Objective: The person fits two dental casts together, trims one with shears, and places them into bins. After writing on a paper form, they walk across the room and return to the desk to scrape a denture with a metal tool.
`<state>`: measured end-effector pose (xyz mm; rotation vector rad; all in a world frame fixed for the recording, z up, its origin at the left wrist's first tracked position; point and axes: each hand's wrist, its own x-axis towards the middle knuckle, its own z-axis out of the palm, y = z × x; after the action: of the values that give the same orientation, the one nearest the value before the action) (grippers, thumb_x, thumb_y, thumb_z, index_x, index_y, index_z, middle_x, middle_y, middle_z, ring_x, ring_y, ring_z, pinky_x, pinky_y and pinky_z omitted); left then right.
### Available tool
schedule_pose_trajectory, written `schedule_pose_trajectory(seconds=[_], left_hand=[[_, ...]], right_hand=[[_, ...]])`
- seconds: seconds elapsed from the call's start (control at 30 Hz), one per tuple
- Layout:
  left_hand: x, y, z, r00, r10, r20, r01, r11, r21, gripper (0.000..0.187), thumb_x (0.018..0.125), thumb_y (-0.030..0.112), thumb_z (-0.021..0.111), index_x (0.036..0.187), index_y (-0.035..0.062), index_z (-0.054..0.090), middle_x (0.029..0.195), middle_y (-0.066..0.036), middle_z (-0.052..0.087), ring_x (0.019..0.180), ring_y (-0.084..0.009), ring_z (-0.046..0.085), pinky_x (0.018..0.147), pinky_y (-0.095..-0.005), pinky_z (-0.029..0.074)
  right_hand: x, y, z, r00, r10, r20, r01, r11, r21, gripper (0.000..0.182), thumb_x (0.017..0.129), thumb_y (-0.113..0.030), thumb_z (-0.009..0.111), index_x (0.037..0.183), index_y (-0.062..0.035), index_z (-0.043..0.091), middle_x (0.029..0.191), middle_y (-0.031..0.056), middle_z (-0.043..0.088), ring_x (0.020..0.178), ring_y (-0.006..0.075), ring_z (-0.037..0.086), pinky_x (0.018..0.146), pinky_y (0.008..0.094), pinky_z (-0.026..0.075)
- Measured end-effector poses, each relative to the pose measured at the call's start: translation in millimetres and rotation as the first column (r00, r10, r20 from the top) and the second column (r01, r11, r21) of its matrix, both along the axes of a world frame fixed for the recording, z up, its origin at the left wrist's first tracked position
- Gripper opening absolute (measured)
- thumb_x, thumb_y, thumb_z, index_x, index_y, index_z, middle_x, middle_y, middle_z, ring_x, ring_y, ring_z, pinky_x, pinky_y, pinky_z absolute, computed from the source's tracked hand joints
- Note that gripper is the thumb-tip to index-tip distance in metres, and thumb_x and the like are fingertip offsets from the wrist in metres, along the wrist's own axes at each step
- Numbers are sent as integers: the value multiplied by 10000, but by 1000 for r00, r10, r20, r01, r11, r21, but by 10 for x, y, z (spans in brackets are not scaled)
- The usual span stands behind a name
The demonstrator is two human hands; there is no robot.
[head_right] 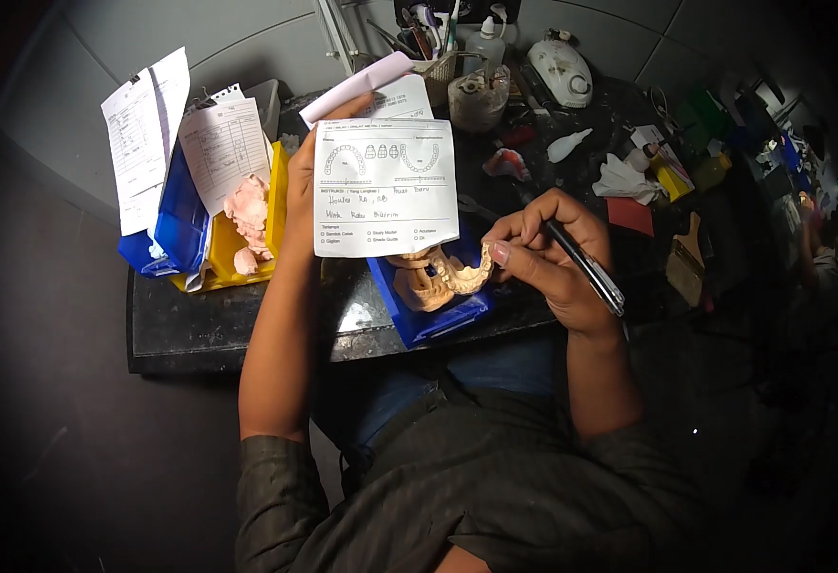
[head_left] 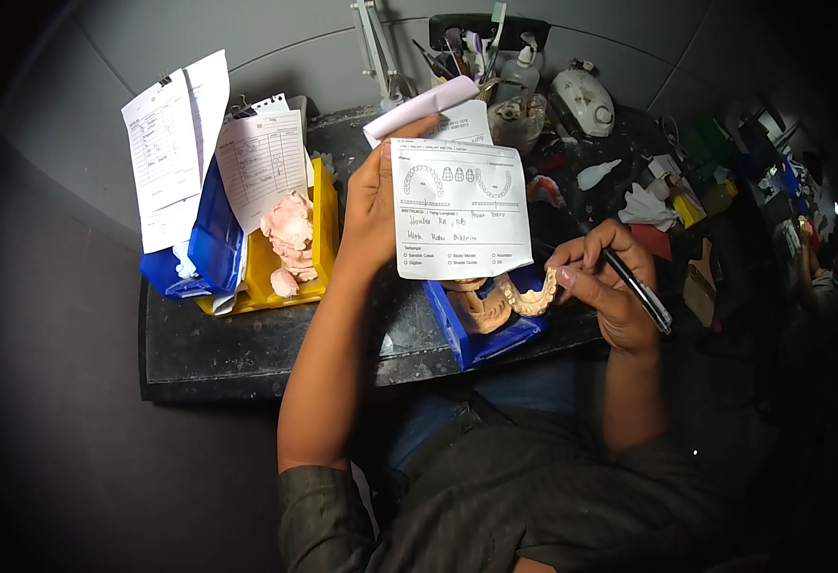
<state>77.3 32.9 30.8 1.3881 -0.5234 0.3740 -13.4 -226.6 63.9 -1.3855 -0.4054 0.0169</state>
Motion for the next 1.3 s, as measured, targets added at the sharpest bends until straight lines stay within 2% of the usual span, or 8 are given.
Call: schedule_pose_trajectory(seconds=[0.23, 0.37, 0.63, 0.9, 1.07, 1.17, 1.2, 1.3], left_hand=[[-36, 25, 20, 999, 27, 19, -28, 998, 48, 466, 1132, 311, 318, 1361, 17, 598, 1055, -29, 666, 857, -58, 563, 779, -225, 487], [-40, 21, 29, 1000, 10, -21, -9, 1000, 12, 468, 1132, 314, 319, 1359, 16, 599, 1066, -35, 668, 872, -61, 570, 793, -229, 492], [-52, 38, 56, 998, 7, 61, -12, 996, 86, 525, 1130, 348, 275, 1380, -5, 573, 1284, -106, 653, 1061, -114, 618, 941, -273, 507], [-36, 19, 30, 998, 3, 59, -7, 998, 58, 526, 1130, 350, 275, 1382, -3, 572, 1284, -106, 652, 1059, -115, 617, 947, -277, 506], [-70, 28, 51, 999, 5, 39, -8, 997, 82, 520, 1128, 350, 291, 1376, -8, 575, 1264, -95, 658, 1032, -111, 617, 921, -272, 508], [-100, 5, 75, 999, 25, 38, -26, 999, 24, 518, 1127, 353, 303, 1371, -13, 576, 1237, -82, 666, 994, -101, 613, 892, -267, 508], [-92, 33, 44, 1000, -5, 15, 4, 999, 38, 516, 1127, 352, 309, 1372, -15, 575, 1232, -75, 666, 984, -99, 611, 885, -265, 507], [-91, 86, 76, 988, -110, -108, 110, 994, 0, 521, 1105, 362, 364, 1398, -21, 559, 1208, -95, 660, 980, -99, 606, 877, -258, 491]], right_hand=[[-6, -4, 9, 1000, 11, -1, -11, 1000, -7, 233, 881, 64, 693, 930, -51, 496, 952, 196, 704, 786, 113, 680, 672, 221, 584], [-14, -10, 13, 1000, 23, 9, -23, 1000, 9, 230, 883, 75, 684, 932, -43, 493, 961, 206, 697, 797, 119, 683, 686, 234, 592], [-26, -22, -29, 1000, 25, 1, -25, 999, 22, 225, 882, 90, 677, 935, -36, 498, 978, 211, 692, 818, 121, 680, 735, 249, 589], [-24, -76, -57, 999, -36, -20, 36, 999, 16, 262, 844, 89, 686, 901, -72, 488, 974, 184, 684, 877, 152, 667, 811, 296, 552], [-14, -91, -108, 999, -37, -16, 37, 999, 20, 262, 840, 82, 696, 901, -70, 492, 969, 179, 683, 875, 147, 664, 805, 291, 552], [-28, -47, -102, 1000, -28, -6, 29, 998, 51, 251, 850, 90, 696, 912, -59, 504, 974, 180, 692, 855, 121, 658, 781, 266, 541], [-26, -29, -89, 1000, -20, 12, 19, 997, 81, 243, 858, 102, 693, 923, -49, 514, 976, 180, 702, 835, 97, 652, 757, 242, 532], [-65, 57, -45, 997, -57, 46, 58, 998, -34, 223, 863, 35, 744, 967, -22, 555, 1098, 204, 682, 936, 126, 669, 825, 263, 539]])
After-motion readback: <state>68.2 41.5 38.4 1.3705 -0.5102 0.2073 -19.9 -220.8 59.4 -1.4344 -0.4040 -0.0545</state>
